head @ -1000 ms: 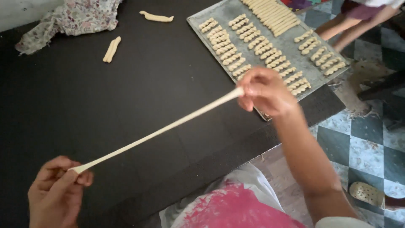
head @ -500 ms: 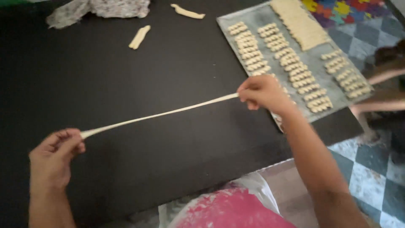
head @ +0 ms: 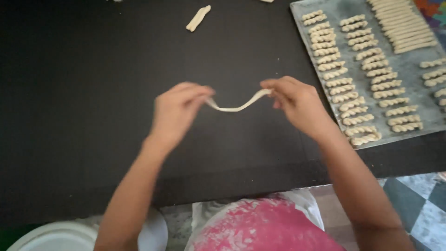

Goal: Twisting long strips of dough into spiral shapes and arranging them neatly on a metal baking tray for baking.

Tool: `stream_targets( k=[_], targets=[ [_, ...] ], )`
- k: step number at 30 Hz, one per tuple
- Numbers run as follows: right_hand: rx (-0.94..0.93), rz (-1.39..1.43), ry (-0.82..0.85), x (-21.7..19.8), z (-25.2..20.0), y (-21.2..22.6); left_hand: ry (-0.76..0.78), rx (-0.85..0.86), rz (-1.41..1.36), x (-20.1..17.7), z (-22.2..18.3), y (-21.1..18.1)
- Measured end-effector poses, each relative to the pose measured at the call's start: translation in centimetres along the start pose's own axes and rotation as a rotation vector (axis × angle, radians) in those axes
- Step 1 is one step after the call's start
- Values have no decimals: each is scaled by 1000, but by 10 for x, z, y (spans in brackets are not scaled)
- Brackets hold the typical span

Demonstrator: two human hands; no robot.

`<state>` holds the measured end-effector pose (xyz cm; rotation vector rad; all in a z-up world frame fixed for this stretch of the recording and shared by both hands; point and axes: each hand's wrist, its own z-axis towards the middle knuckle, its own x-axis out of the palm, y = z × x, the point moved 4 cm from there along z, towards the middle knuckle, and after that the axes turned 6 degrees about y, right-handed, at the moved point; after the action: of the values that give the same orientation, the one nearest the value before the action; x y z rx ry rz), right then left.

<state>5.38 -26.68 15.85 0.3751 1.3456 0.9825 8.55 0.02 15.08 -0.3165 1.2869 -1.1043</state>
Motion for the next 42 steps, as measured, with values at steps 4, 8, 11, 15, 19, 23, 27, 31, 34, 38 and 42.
stream_targets(
  k=[4,8,11,15,19,23,27,31,34,38,42],
  targets=[
    [37,120,-61,10,6,23,105,323,194,48,20,-45],
    [105,218,-209,5,2,20,122,374,409,79,24,-73],
    [-28,292,-294,-8,-8,18,145,364,262,89,39,-76],
    [24,562,-452,1,-39,-20,100,356,245,89,46,-94],
    [197,911,-400,51,-51,-54,64,283,32,76,50,-108],
    [256,1482,-329,89,-46,-61,85,188,-119,52,48,-107],
    [252,1791,-328,53,-70,-99,171,-147,-446,45,42,-32],
    [431,1436,-353,15,-105,-141,91,-91,-211,70,40,62],
    [518,1010,-404,14,-112,-144,89,239,413,87,24,97],
    [530,794,-424,10,-104,-114,149,265,957,80,21,68],
    [577,726,-349,3,-94,-81,323,-101,1116,116,73,89]
  ],
)
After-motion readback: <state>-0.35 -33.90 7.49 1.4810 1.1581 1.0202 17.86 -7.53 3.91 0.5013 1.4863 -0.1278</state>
